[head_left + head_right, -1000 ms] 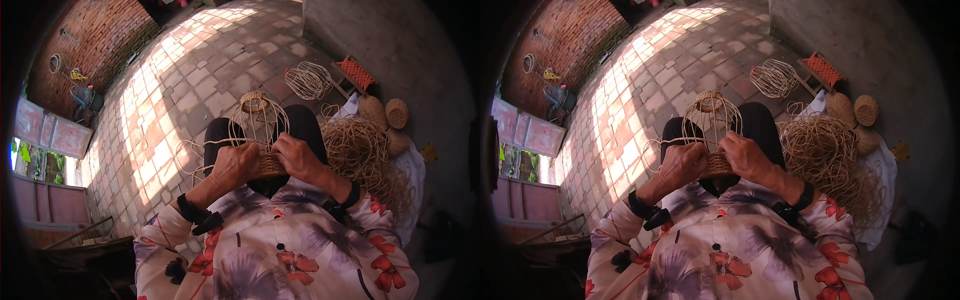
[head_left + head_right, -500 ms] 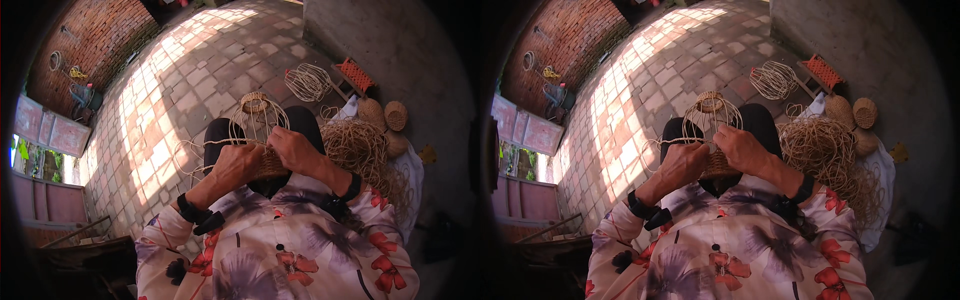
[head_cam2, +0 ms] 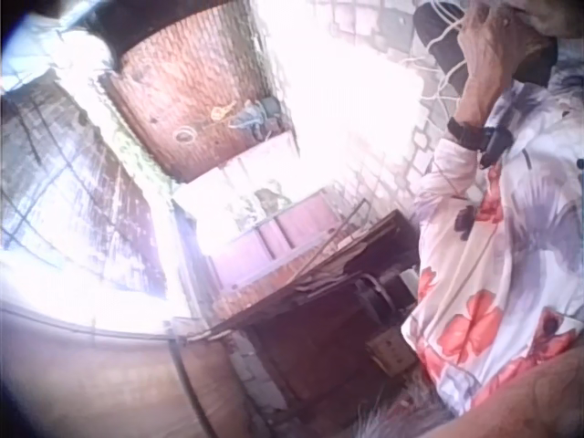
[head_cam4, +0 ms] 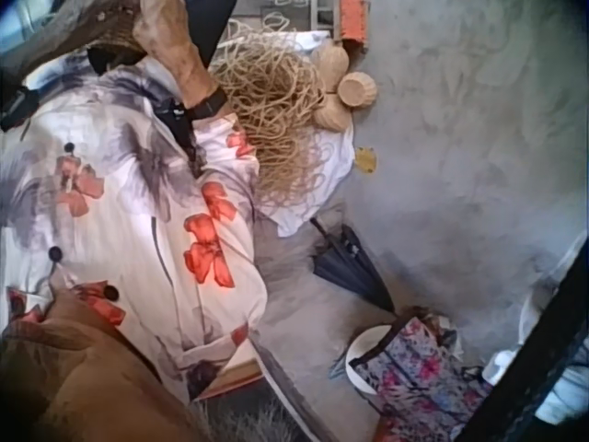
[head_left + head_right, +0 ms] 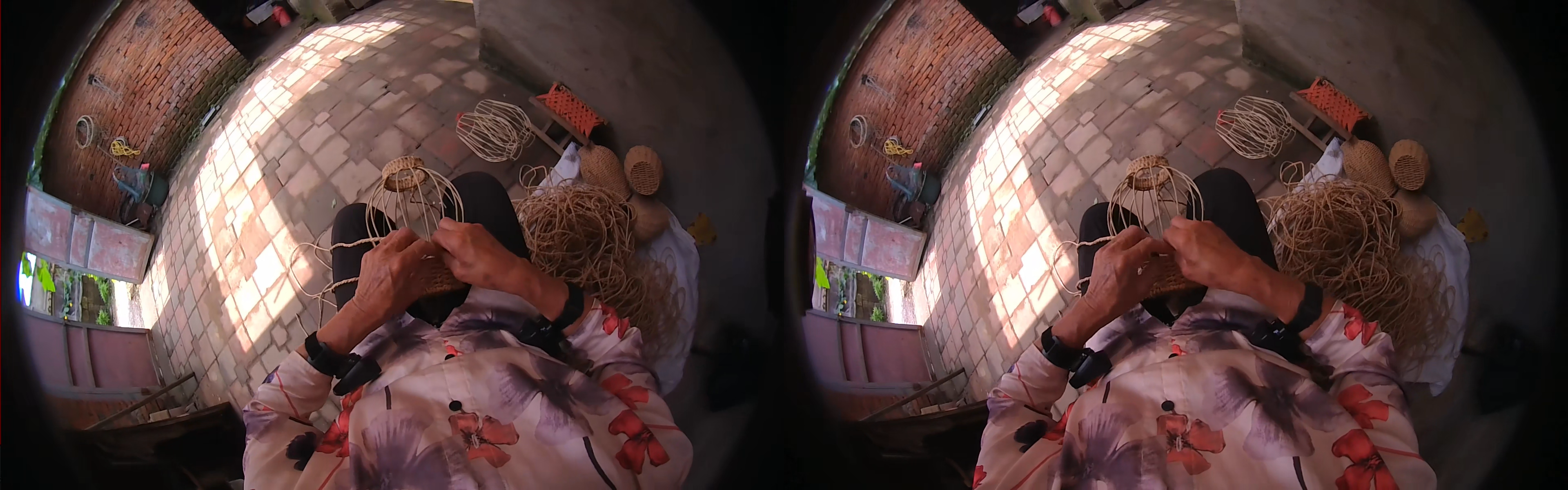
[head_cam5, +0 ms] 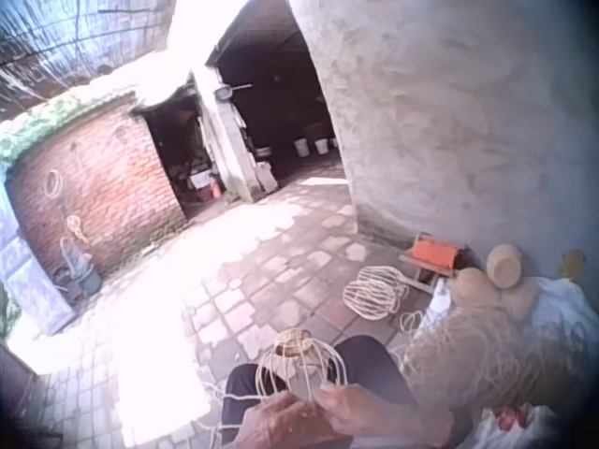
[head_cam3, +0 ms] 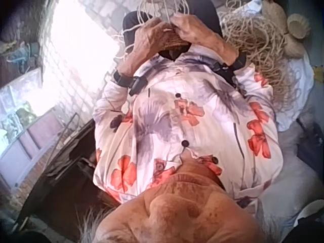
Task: Manually weaving a small wicker or bamboo basket structure using long strands of material.
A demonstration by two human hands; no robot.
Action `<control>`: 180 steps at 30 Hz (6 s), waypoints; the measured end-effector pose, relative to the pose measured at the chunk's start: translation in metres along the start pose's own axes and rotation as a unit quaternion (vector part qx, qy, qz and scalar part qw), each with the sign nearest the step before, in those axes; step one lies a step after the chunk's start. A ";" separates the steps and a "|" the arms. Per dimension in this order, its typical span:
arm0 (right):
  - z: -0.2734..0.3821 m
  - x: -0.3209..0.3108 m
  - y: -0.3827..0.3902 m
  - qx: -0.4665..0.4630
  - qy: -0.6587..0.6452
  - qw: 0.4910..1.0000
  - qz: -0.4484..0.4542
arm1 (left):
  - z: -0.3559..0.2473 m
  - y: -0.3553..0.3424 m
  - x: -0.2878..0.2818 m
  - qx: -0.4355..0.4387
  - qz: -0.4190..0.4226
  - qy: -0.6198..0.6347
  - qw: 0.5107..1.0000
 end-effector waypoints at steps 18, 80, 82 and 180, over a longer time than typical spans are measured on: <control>-0.016 0.001 0.015 0.021 -0.077 0.993 -0.084 | -0.013 -0.007 0.001 0.049 0.046 -0.050 0.996; 0.003 0.012 0.001 0.023 -0.132 0.989 -0.063 | 0.027 0.031 -0.007 -0.052 0.022 0.056 0.997; 0.004 0.012 0.001 0.016 -0.125 0.991 -0.055 | 0.029 0.031 -0.007 -0.059 0.015 0.070 0.996; 0.014 0.019 -0.011 -0.022 0.160 0.978 -0.130 | 0.069 0.033 -0.020 -0.332 -0.003 0.270 0.904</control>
Point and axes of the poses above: each hand's wrist, its own y-axis away from the middle knuckle, its own x-axis out of the palm, z = x × y, the point moved 1 cm from there along -y, towards the middle knuckle, and after that the axes turned 9 degrees about -y, right-handed, at the moved point
